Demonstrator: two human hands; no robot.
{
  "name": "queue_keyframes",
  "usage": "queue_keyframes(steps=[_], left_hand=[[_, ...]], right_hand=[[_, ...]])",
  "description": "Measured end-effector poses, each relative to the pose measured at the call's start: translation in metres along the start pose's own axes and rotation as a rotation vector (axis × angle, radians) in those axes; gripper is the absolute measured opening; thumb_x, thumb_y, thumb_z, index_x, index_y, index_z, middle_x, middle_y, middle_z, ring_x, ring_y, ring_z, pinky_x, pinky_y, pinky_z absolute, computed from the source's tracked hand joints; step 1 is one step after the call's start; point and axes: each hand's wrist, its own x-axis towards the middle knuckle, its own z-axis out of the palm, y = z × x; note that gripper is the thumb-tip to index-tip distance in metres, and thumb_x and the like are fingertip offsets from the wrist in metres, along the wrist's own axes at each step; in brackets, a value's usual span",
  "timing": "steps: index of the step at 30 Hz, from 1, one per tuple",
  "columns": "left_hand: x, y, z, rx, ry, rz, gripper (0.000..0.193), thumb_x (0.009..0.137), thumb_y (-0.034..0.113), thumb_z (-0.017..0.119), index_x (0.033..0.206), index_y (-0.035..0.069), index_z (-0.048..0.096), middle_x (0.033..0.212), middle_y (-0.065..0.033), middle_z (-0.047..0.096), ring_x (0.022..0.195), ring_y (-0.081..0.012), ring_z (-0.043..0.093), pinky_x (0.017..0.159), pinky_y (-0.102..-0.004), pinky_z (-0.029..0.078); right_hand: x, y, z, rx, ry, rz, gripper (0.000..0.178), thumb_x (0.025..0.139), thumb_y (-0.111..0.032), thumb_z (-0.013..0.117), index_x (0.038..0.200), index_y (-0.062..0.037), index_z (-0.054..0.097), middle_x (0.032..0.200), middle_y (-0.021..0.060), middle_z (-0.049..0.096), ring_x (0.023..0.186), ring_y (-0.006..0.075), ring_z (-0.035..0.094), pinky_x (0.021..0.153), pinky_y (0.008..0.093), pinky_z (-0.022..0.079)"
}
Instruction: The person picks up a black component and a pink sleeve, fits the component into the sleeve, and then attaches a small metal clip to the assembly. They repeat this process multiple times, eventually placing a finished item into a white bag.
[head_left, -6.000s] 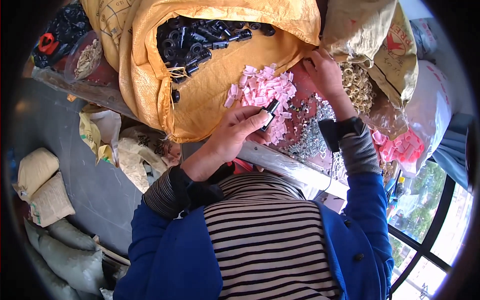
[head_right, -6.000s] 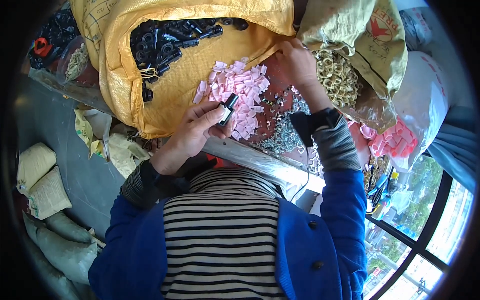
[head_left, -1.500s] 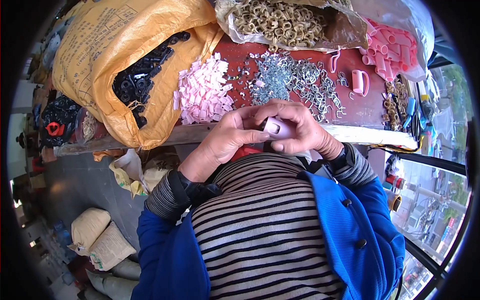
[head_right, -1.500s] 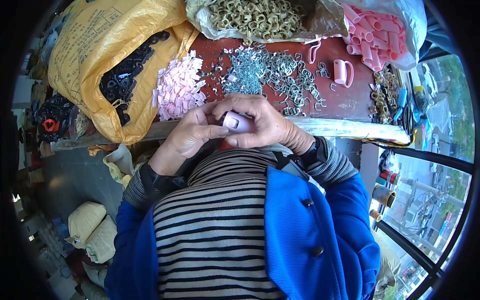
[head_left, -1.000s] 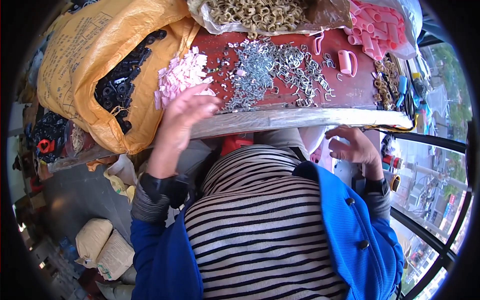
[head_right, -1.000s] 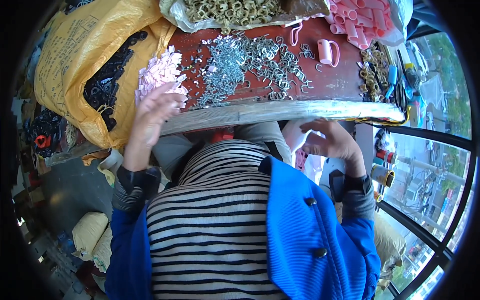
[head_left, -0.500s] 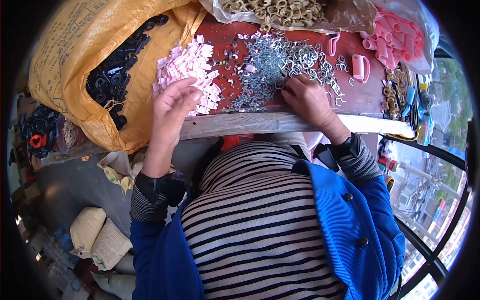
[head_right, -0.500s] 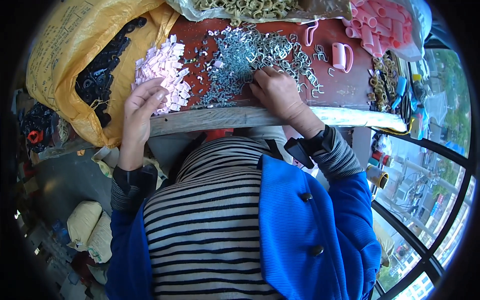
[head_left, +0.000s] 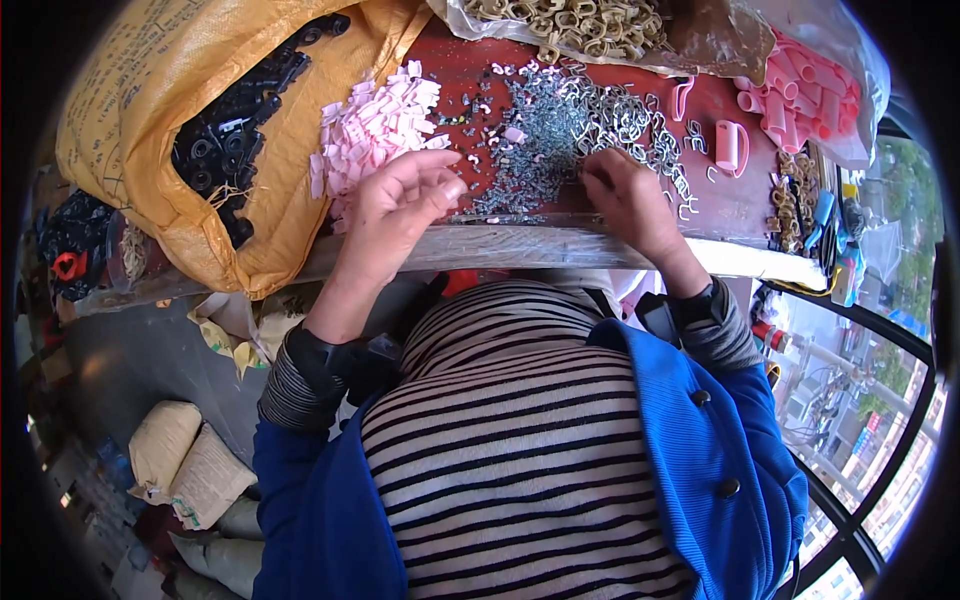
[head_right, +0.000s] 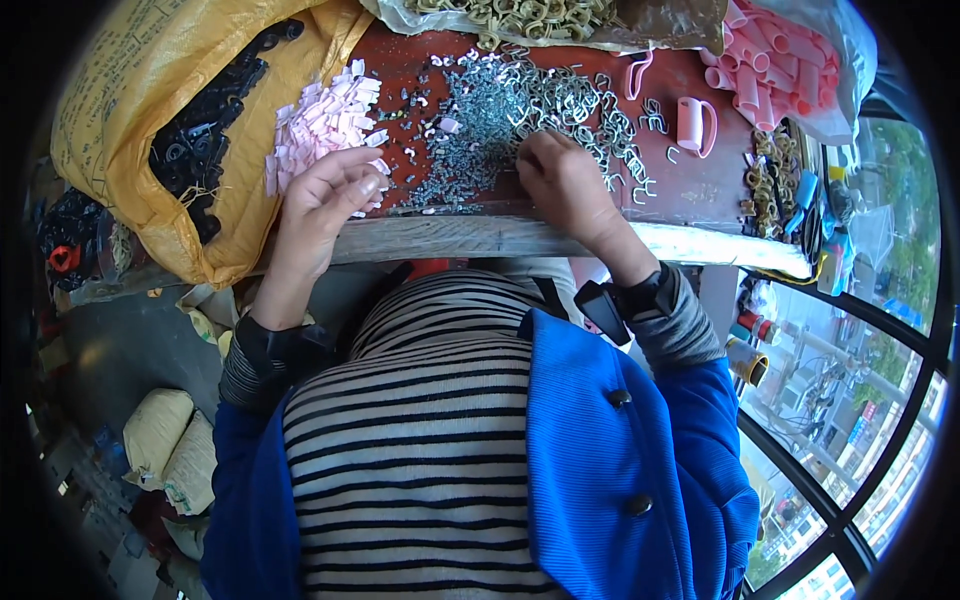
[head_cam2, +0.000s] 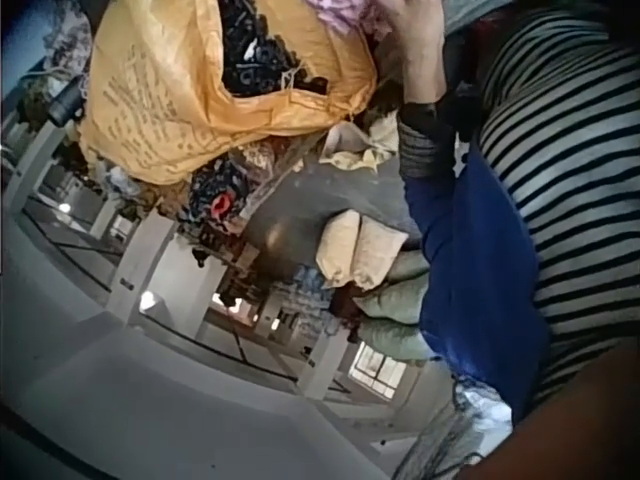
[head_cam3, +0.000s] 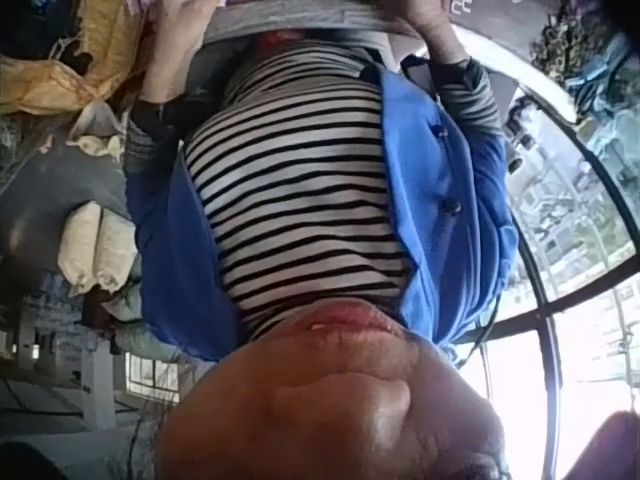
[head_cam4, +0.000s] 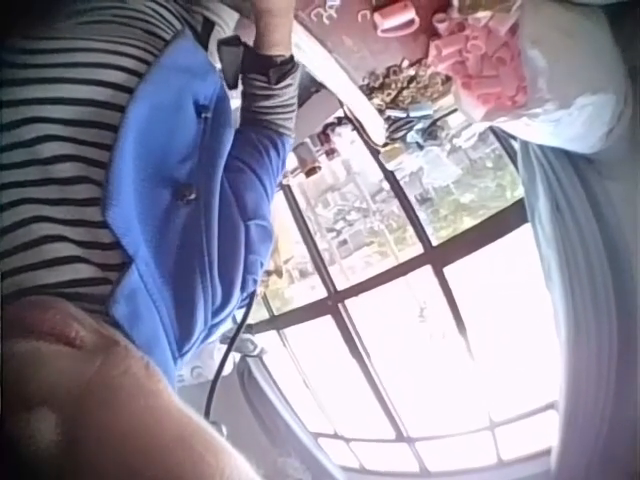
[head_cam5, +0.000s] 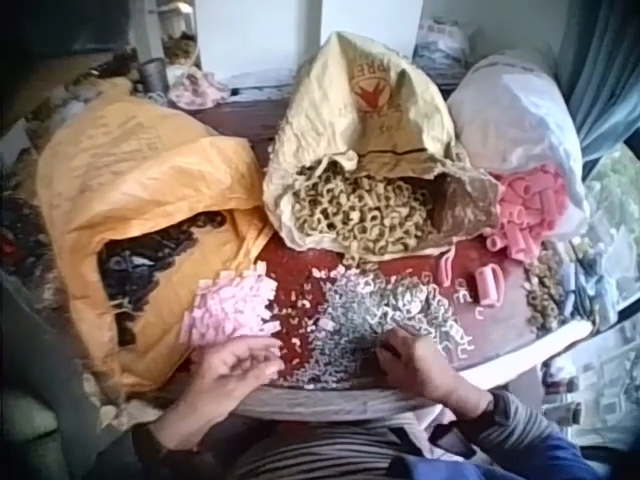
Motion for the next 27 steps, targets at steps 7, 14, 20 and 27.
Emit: queue_keyframes(steps=[7,14,20,27], left_hand=[[0.004,0.008,0.04,0.16,-0.189,0.141,0.022,0.078,0.008,0.056,0.097,0.0,0.053,0.079,-0.003,0.056,0.069,-0.0047,0.05,0.06,-0.0177,0.041],[0.006,0.001,0.046,0.166,-0.168,0.167,0.009,0.078,0.006,0.056,0.083,-0.001,0.052,0.072,-0.001,0.053,0.064,-0.0041,0.05,0.056,-0.0165,0.041],[0.01,-0.008,0.038,0.193,-0.029,0.255,0.007,0.078,0.006,0.055,0.078,0.0,0.052,0.068,-0.0012,0.052,0.061,-0.004,0.049,0.054,-0.0166,0.04],[0.02,0.007,0.006,0.401,0.06,0.274,0.012,0.077,0.011,0.057,0.083,0.001,0.055,0.068,-0.0004,0.054,0.06,-0.0056,0.05,0.053,-0.0178,0.04]], right_hand=[[-0.004,-0.029,-0.005,1.211,-0.312,0.43,0.013,0.08,-0.014,0.053,0.083,-0.0016,0.051,0.068,0.0015,0.05,0.059,0.0102,0.047,0.056,0.0205,0.038],[0.006,-0.042,0.009,1.481,-0.444,0.541,0.016,0.08,-0.017,0.052,0.085,-0.0014,0.05,0.068,0.0015,0.05,0.06,0.01,0.047,0.056,0.0206,0.038],[0.014,-0.051,0.018,1.494,-0.42,0.582,0.017,0.081,-0.018,0.052,0.086,-0.0012,0.05,0.067,0.0017,0.049,0.06,0.0098,0.047,0.056,0.0202,0.037],[0.021,-0.05,0.019,1.131,-0.289,0.406,0.013,0.081,-0.013,0.049,0.082,0.0001,0.051,0.066,0.0002,0.047,0.059,0.0073,0.043,0.055,0.0183,0.035]])
